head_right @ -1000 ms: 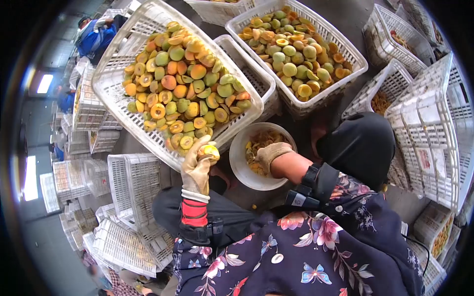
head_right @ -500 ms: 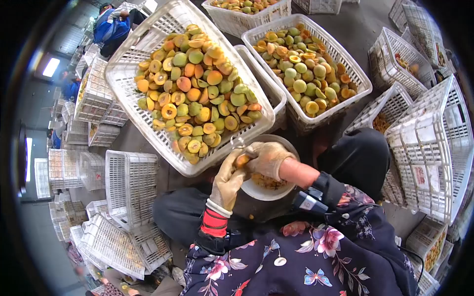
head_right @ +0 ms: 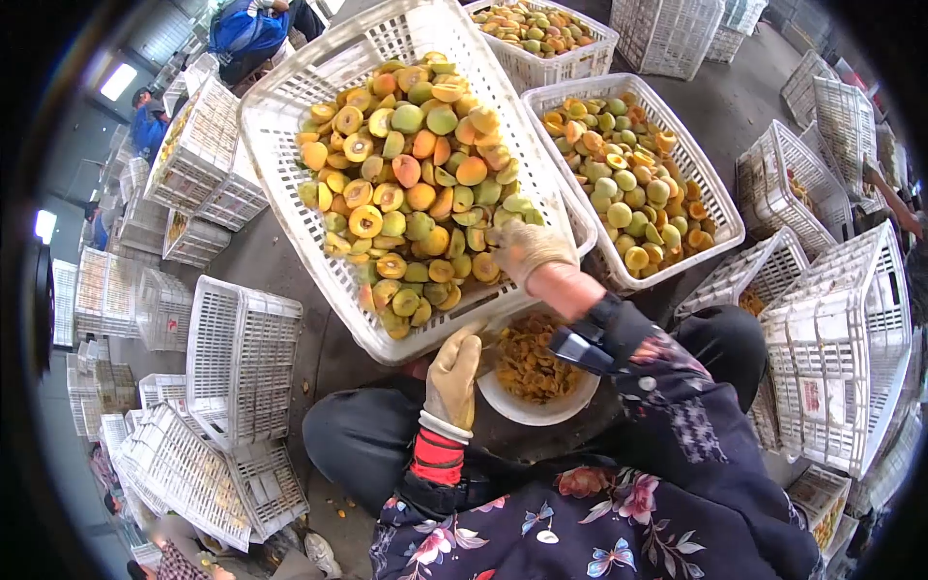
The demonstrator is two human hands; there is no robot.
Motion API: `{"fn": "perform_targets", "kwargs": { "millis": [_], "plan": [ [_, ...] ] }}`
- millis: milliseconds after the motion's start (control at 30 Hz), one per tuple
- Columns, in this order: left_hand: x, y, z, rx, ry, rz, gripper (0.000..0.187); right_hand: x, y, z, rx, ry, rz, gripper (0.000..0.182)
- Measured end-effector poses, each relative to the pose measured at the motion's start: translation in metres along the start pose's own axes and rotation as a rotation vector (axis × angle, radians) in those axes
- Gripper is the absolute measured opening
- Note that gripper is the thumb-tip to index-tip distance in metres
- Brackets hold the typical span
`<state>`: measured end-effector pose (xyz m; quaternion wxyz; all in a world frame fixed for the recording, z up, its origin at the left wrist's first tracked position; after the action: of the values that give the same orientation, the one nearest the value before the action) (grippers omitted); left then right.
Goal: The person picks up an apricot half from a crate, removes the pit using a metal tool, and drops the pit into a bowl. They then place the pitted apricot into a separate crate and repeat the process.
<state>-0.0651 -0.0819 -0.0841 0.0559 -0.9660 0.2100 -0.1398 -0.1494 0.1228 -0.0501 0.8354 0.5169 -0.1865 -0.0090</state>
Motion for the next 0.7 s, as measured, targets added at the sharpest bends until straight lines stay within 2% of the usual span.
{"fn": "perform_targets", "kwargs": {
  "millis": [100,167,200,267,300,433,500,567,600,667,700],
  "plan": [
    [0.000,0.003,-0.008,-0.041,0.025,-0.014,0.034,-0.025,-0.023,0.006,-0.137,-0.117,-0.004,0.043],
    [-0.004,0.006,-0.004,-0.069,0.039,-0.020,0.033,-0.036,-0.016,0.006,-0.318,-0.187,-0.177,0.043],
    [-0.007,0.007,0.000,-0.068,0.039,-0.020,0.033,-0.044,-0.020,0.008,-0.317,-0.186,-0.176,0.043],
    [-0.010,0.006,0.007,-0.016,0.020,0.004,0.035,-0.058,-0.028,0.015,-0.200,-0.089,-0.132,0.042],
    [-0.011,0.005,0.006,-0.016,0.021,0.008,0.035,-0.054,-0.023,0.019,-0.196,-0.054,-0.169,0.036],
    [-0.013,0.007,0.003,0.138,0.079,-0.035,0.032,-0.055,-0.010,0.019,-0.094,0.061,-0.206,0.032],
    [-0.014,0.010,0.008,0.182,0.076,-0.047,0.031,-0.041,-0.005,0.017,-0.139,0.071,-0.166,0.031],
    [-0.016,0.022,0.028,0.344,0.068,-0.141,0.033,-0.002,0.014,0.033,-0.208,0.094,-0.126,0.030],
    [-0.013,0.016,0.008,0.342,0.071,-0.144,0.033,0.019,0.014,0.039,-0.281,0.112,-0.081,0.030],
    [-0.009,-0.006,-0.021,0.736,0.140,-0.066,0.038,0.056,0.002,0.048,-0.240,0.246,-0.091,0.025],
    [-0.017,-0.003,-0.020,0.468,0.001,-0.039,0.047,0.079,0.007,0.059,-0.210,0.288,-0.089,0.020]
  ]
}}
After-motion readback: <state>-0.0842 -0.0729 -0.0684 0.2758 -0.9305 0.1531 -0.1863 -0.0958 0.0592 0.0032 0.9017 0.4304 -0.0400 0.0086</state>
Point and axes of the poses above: each hand's wrist, its own x-axis away from the middle knuckle, its own y-axis out of the back of the hand, z = x × y, the point moved 8 cm from there along -x, towards the middle knuckle, and after that the axes turned 5 degrees about z, right-handed, at the moved point
